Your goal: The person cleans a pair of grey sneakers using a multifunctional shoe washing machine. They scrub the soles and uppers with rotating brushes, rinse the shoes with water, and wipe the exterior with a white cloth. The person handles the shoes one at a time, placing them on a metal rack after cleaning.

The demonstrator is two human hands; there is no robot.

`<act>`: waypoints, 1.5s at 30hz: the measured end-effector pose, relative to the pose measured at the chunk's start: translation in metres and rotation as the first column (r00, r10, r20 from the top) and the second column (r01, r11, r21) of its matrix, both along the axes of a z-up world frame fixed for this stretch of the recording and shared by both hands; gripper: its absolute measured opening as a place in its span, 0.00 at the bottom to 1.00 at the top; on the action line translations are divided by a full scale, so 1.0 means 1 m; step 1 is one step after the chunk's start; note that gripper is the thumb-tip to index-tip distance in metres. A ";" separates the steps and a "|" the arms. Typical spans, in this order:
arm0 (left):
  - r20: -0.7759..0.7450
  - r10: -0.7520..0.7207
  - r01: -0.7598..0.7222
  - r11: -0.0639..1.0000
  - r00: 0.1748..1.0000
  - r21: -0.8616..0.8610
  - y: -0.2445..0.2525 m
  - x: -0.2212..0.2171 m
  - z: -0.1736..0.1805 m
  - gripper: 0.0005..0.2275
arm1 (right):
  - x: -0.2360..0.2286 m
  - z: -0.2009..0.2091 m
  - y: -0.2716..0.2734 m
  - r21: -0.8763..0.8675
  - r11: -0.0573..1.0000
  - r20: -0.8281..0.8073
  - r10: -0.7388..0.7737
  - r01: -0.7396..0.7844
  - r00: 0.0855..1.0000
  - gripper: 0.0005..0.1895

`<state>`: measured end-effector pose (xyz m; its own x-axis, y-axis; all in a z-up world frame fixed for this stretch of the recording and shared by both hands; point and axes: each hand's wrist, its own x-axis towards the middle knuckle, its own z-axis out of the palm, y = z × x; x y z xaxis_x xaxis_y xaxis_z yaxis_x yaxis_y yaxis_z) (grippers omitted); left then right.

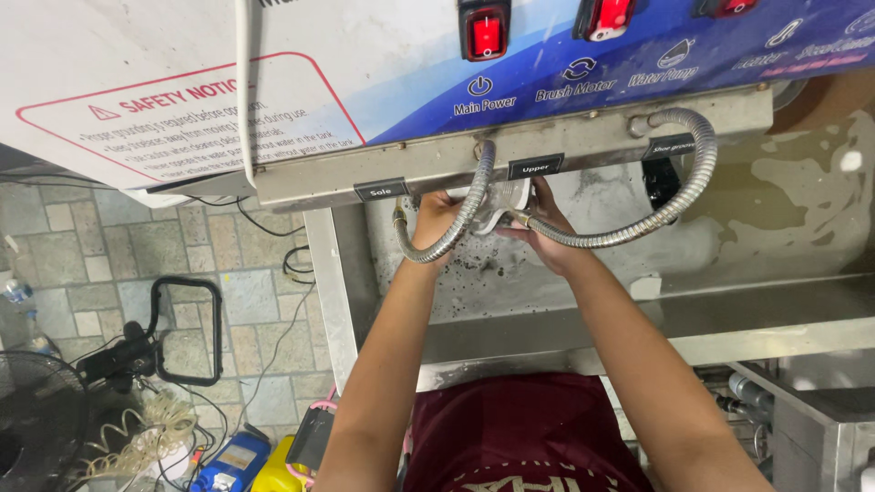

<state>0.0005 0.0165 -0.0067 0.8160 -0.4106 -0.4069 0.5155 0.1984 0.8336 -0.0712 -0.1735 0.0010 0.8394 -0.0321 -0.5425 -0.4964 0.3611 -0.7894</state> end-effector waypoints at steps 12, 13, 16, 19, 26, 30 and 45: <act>0.268 0.027 -0.065 0.989 0.963 0.132 0.002 0.024 -0.051 0.11 | 0.013 -0.020 0.006 -0.368 0.909 0.121 0.256 -0.196 0.959 0.52; 0.253 0.047 -0.068 0.995 0.966 0.074 0.003 0.022 -0.054 0.11 | 0.012 -0.020 0.005 -0.424 0.889 0.205 0.279 -0.172 0.938 0.56; -0.071 0.078 -0.074 0.995 0.994 0.060 0.002 0.011 -0.059 0.05 | 0.004 -0.009 0.011 -0.404 0.893 -0.029 0.206 -0.200 0.978 0.60; 0.132 -0.002 0.022 0.989 0.991 -0.149 0.000 -0.009 -0.035 0.03 | -0.002 0.005 0.012 -0.164 0.982 0.029 0.103 -0.097 0.994 0.64; 0.383 -0.211 0.110 0.957 0.900 0.268 0.013 -0.033 0.040 0.05 | -0.005 0.039 -0.017 0.752 0.548 -0.258 -0.267 0.366 0.929 0.28; 0.427 -0.350 0.160 0.894 0.834 0.419 0.018 -0.034 0.051 0.07 | 0.008 0.036 -0.018 0.517 0.839 -0.276 -0.025 0.170 0.961 0.21; 0.528 -0.299 0.042 0.896 0.795 0.443 0.023 -0.056 0.101 0.21 | -0.047 -0.067 -0.002 0.628 0.776 -0.107 0.000 0.068 0.994 0.22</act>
<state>-0.0552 0.0394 0.0944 0.8776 -0.4772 -0.0457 -0.0863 -0.2511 0.9641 -0.1182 -0.1751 -0.0660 0.7876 0.3174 -0.5282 -0.5344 0.7785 -0.3292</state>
